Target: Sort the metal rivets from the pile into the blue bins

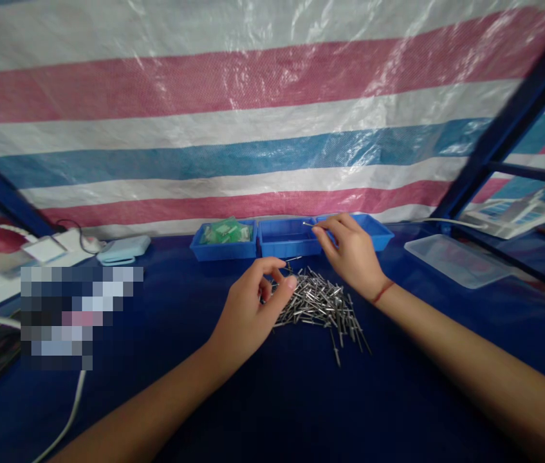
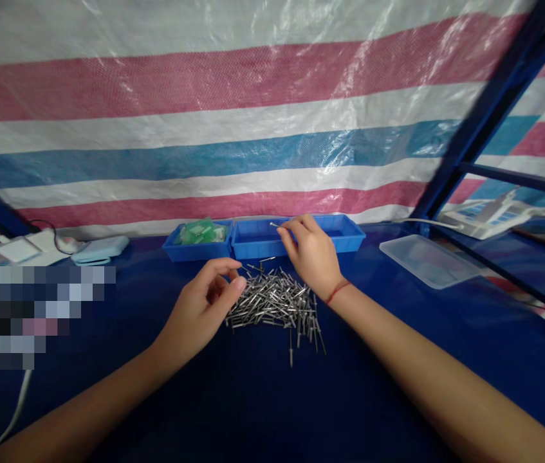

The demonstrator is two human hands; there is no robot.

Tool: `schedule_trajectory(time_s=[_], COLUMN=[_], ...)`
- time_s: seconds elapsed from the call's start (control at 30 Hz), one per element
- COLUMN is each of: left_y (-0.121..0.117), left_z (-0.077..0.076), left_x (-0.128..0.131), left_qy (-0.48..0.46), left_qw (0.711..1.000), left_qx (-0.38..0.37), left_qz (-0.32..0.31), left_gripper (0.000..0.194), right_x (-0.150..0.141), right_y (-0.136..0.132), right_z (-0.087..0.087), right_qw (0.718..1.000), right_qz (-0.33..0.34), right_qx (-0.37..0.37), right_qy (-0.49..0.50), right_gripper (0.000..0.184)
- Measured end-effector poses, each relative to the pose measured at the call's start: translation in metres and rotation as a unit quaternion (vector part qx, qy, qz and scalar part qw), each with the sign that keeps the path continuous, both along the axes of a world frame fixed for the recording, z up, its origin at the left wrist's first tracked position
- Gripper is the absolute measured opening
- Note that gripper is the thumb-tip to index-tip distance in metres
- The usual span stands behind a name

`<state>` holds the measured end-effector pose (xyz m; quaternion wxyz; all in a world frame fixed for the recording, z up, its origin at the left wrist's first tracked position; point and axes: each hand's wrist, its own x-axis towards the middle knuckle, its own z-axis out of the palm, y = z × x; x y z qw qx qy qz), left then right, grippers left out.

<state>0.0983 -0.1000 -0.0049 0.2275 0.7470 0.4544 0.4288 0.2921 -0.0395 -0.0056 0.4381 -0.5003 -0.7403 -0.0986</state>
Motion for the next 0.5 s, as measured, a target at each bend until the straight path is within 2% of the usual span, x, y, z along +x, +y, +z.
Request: schedule_trajectory(time_s=[0.07, 0.17, 0.3, 0.5], left_y=[0.002, 0.007, 0.018, 0.025], left_z=[0.0, -0.001, -0.002, 0.006], left_x=[-0.001, -0.004, -0.013, -0.027], left_qy=[0.009, 0.024, 0.086, 0.237], left_qw=[1.0, 1.0, 0.996, 0.963], left_qx=[0.001, 0.0, 0.004, 0.024], left_qz=[0.001, 0.006, -0.005, -0.129], left_gripper=[0.018, 0.02, 0.015, 0.012], right_x=[0.008, 0.017, 0.02, 0.014], right_y=[0.012, 0.013, -0.003, -0.021], right_z=[-0.006, -0.013, -0.011, -0.004], right_qw=[0.997, 0.995, 0.996, 0.994], right_qz=[-0.046, -0.064, -0.025, 0.049], right_qx=[-0.023, -0.042, -0.061, -0.086], right_qy=[-0.05, -0.07, -0.062, -0.04], right_gripper=[0.028, 0.031, 0.026, 0.021])
